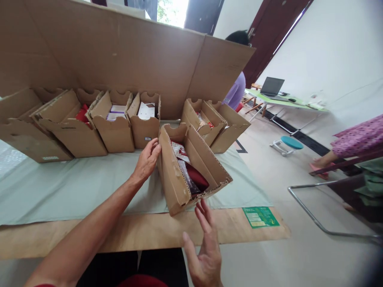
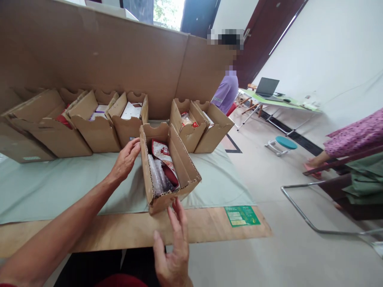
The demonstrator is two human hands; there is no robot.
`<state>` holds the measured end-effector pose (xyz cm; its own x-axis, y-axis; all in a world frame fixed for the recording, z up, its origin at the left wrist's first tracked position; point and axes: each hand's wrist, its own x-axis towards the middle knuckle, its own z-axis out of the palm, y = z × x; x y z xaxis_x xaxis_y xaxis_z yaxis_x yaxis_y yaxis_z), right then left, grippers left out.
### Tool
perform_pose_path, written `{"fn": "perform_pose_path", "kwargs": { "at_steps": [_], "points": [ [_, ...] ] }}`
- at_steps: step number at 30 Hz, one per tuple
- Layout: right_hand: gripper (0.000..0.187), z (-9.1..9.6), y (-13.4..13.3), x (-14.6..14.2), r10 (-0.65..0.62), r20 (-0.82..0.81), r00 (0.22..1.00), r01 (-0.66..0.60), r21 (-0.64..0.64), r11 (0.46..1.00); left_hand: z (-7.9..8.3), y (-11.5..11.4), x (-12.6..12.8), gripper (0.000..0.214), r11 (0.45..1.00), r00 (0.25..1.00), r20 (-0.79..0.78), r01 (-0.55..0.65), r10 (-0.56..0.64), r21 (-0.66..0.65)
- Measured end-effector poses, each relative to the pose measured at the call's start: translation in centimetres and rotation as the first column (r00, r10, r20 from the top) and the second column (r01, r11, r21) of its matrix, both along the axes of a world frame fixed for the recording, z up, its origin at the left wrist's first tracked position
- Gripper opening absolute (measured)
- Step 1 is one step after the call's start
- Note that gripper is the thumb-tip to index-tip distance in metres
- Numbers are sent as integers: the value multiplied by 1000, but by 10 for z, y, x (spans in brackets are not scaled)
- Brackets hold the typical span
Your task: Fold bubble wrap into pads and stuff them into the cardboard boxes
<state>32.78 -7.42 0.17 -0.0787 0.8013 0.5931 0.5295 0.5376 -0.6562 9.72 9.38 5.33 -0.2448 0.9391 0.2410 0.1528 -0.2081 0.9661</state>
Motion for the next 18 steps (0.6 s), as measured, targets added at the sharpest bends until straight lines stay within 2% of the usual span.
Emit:
{"fn": "perform_pose_path", "kwargs": {
  "at_steps": [2, 4, 6, 8, 10, 12, 15, 18],
  "points": [
    [53, -4, 20, 17, -92, -68, 993, 92, 0, 996, -8, -29, 5, 74, 997, 999, -24, -39, 38, -71],
    [56, -9, 42, 35, -175, -136, 975, 166, -76, 983, -19, -66, 14, 73, 993, 998, -57, 11, -18, -115],
    [62, -12, 62, 46, -142, -163, 976, 106, -213, 971, -28, -98, 25, 71, 986, 990, -62, 117, -125, -122],
    [53, -10, 77, 47, -19, -180, 983, -45, -341, 939, -33, -114, 36, 70, 977, 979, -54, 190, -196, -95],
    [39, -4, 87, 39, 79, -203, 976, -156, -398, 904, -32, -112, 44, 70, 977, 976, -56, 209, -212, -48],
    [33, 2, 96, 30, 98, -227, 969, -182, -386, 904, -29, -99, 49, 70, 980, 978, -67, 198, -197, -2],
    [40, 7, 111, 22, 102, -243, 965, -187, -357, 915, -27, -79, 52, 72, 986, 986, -49, 162, -160, 46],
    [45, 8, 126, 22, 131, -227, 965, -205, -337, 919, -31, -69, 52, 73, 990, 991, -23, 131, -130, 60]
  ]
}}
